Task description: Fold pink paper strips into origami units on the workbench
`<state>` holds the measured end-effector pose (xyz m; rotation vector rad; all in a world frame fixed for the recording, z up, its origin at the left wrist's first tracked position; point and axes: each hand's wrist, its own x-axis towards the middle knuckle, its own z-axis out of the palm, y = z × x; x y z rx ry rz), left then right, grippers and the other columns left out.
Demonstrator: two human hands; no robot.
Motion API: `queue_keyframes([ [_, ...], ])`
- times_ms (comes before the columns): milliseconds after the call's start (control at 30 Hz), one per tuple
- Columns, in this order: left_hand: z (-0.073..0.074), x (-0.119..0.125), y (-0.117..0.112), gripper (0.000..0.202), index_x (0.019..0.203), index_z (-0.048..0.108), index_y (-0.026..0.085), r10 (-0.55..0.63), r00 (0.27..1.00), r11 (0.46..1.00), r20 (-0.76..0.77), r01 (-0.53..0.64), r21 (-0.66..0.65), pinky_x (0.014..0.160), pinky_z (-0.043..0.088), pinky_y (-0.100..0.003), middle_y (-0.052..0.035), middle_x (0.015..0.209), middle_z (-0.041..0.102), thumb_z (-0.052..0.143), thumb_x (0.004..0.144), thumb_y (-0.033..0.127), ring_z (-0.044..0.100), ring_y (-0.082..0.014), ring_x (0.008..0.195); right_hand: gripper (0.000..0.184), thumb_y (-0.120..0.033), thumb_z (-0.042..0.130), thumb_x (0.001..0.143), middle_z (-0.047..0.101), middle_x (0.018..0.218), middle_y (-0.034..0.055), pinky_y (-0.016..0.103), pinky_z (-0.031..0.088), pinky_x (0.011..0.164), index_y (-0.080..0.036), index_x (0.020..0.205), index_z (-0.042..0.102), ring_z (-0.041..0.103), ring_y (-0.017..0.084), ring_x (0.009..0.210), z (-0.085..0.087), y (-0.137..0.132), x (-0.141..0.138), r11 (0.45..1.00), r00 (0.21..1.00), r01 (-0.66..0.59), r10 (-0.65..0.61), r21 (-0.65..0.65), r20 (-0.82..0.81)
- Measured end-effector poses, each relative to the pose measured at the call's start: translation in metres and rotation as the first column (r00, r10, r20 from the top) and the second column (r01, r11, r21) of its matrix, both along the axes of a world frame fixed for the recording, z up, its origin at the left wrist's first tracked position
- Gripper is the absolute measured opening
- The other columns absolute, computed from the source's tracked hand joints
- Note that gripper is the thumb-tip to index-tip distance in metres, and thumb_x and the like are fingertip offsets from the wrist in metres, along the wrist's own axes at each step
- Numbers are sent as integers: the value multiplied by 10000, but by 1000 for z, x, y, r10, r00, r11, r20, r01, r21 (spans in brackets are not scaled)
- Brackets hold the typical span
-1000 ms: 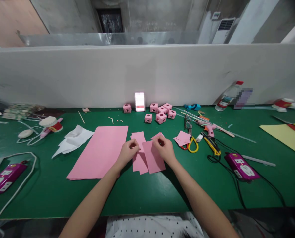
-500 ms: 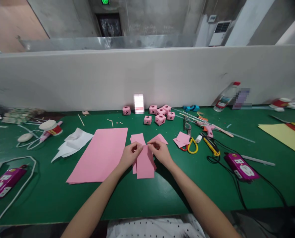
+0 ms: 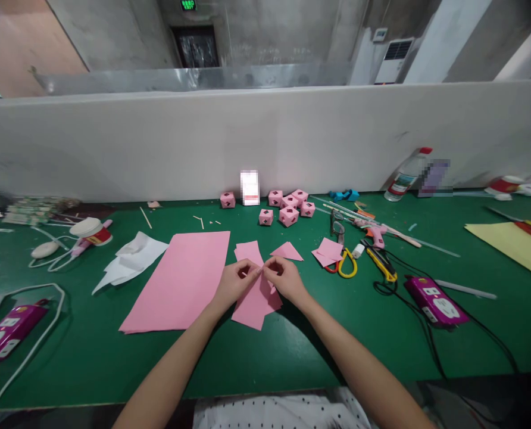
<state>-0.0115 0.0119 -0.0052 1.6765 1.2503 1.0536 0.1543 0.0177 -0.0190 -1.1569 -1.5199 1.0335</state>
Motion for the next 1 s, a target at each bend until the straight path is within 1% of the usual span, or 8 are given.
queue_keyframes([
  [200, -2, 3, -1, 196, 747, 687, 156, 36, 999, 999, 29, -36, -8, 638, 432, -243, -29, 746, 687, 635, 789, 340, 595, -157, 704, 47, -221, 576, 696, 602, 649, -5, 235, 414, 555, -179, 678, 588, 534, 129, 584, 0, 2, 3, 1000, 1000, -6, 6, -19, 9],
  [300, 1, -5, 2, 191, 738, 674, 160, 113, 990, 993, 82, -115, 12, 655, 434, -247, -24, 748, 677, 646, 782, 343, 594, -159, 717, 42, -220, 575, 676, 608, 634, -4, 236, 423, 551, -183, 660, 586, 547, 133, 582, -1, 8, 10, 999, 1000, 17, -17, -36, -9],
  [467, 10, -21, 9, 218, 740, 625, 165, 285, 937, 954, 202, -297, 33, 662, 406, -234, 5, 725, 610, 651, 786, 377, 544, -137, 707, 123, -299, 604, 664, 605, 576, 6, 242, 409, 506, -182, 631, 590, 549, 145, 549, 0, 19, 25, 985, 989, 128, -136, -112, -63],
  [567, 10, -20, 9, 240, 742, 618, 161, 250, 937, 968, 245, -250, -33, 644, 397, -227, 6, 717, 593, 660, 776, 395, 524, -132, 691, 211, -385, 604, 720, 661, 694, 35, 237, 425, 510, -176, 734, 623, 593, 150, 602, 3, 18, 23, 983, 975, 101, -129, -156, -180],
  [667, 5, -11, 7, 257, 727, 608, 157, 159, 952, 987, 261, -147, -65, 659, 410, -229, -2, 733, 602, 652, 780, 404, 531, -135, 705, 273, -431, 635, 736, 677, 771, 38, 237, 447, 522, -185, 855, 640, 614, 153, 649, 4, 12, 14, 986, 974, 2, -40, -165, -225],
  [767, 0, -2, 5, 249, 777, 644, 150, 75, 970, 993, 233, -50, -108, 670, 433, -238, -26, 793, 634, 650, 778, 399, 559, -148, 743, 281, -460, 644, 739, 630, 677, 12, 243, 437, 517, -182, 783, 643, 580, 147, 611, 4, 8, 9, 992, 983, -27, 5, -120, -183],
  [900, -3, 3, 3, 282, 888, 665, 156, 14, 978, 974, 210, 34, -224, 594, 445, -242, -23, 775, 639, 653, 760, 407, 558, -131, 635, 279, -450, 637, 756, 625, 678, 14, 256, 439, 565, -172, 739, 635, 563, 149, 624, 3, 11, 16, 997, 989, 60, -67, -57, -133],
  [1000, -1, 3, 3, 252, 882, 668, 161, -7, 987, 979, 158, 39, -202, 585, 442, -241, -26, 765, 648, 625, 769, 382, 558, -132, 625, 265, -424, 624, 776, 633, 685, 22, 258, 439, 593, -160, 756, 643, 557, 150, 632, 0, 12, 18, 999, 998, 20, -21, -26, -62],
])
